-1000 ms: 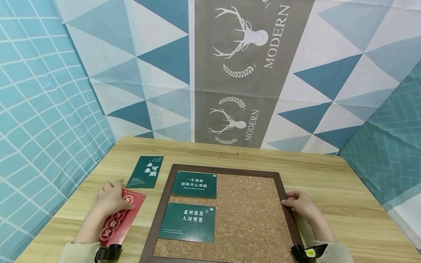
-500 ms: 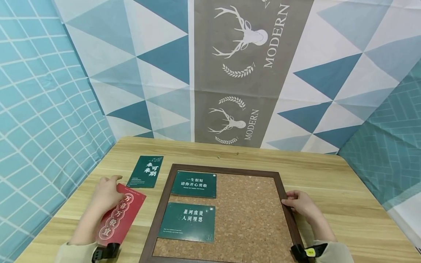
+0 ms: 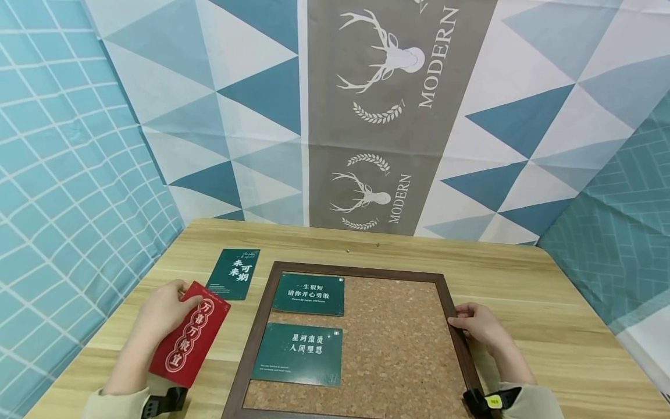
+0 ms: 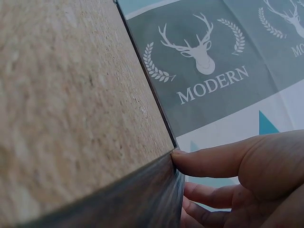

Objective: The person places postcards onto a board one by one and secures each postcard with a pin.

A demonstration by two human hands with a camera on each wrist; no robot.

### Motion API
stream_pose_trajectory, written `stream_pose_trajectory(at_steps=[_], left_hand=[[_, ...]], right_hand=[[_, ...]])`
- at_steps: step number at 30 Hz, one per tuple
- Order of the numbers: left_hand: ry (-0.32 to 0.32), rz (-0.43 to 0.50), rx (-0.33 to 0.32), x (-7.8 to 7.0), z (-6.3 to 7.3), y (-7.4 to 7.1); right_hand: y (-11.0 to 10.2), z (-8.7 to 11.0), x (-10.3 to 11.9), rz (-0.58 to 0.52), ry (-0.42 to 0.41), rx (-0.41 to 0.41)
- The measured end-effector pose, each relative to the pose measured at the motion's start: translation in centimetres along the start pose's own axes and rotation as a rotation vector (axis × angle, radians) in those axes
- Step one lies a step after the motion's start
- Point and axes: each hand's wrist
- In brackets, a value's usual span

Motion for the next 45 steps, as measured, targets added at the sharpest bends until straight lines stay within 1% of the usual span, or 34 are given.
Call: stream_pose_trajectory(at_steps=[5,11,18,22,25,29,34,36,41,43,45], left_hand=[[0.009,-0.004,-0.017,0.0,0.1,-0.2],[0.022,-0.014,-0.065,-0.2,0.0,-0.4],[-0.008,-0.021,-0.098,-0.5,0.0,-0.5],[0.002,-0.023,-0.151,-1.0,0.2,-0.6],[-0.005,-0.011,-0.176,-1.3,0.2,-0.6],[-0.015,0.031,-0.16,-1.7,0.2,-0.5],[0.008,0.108,-0.123,-2.0,0.2,-0.3],[0.004,0.151,-0.091,-2.1,0.2,-0.3],[-0.044,0.295,0.013,-2.8,0.3,0.0],[-0.053,0.328,0.034,-3.2,0.3,0.1],[-0.046,0.342,0.044,-3.4,0.3,0.2]], right_hand=[[0.0,0.1,0.1,-0.006,0.0,0.003],[0.0,0.0,0.1,-0.011,-0.001,0.003],[0.1,0.0,0.0,-0.007,0.002,-0.001],[0.1,0.0,0.0,-0.005,0.001,-0.003],[0.1,0.0,0.0,-0.006,0.0,-0.002],[0.1,0.0,0.0,-0.011,0.0,0.0],[0.1,0.0,0.0,-0.01,0.001,-0.002],[0.1,0.0,0.1,-0.009,0.003,-0.004],[0.1,0.0,0.1,-0.006,0.003,-0.002],[0.1,0.0,0.1,-0.001,0.0,-0.002],[0.0,0.0,0.0,0.001,-0.002,-0.002]])
Point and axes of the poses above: each hand's wrist, its own z-axis away from the middle knuckle, its own y-axis out of the palm, x = y × z, and after that the axes turned 4 degrees about -z, right-handed
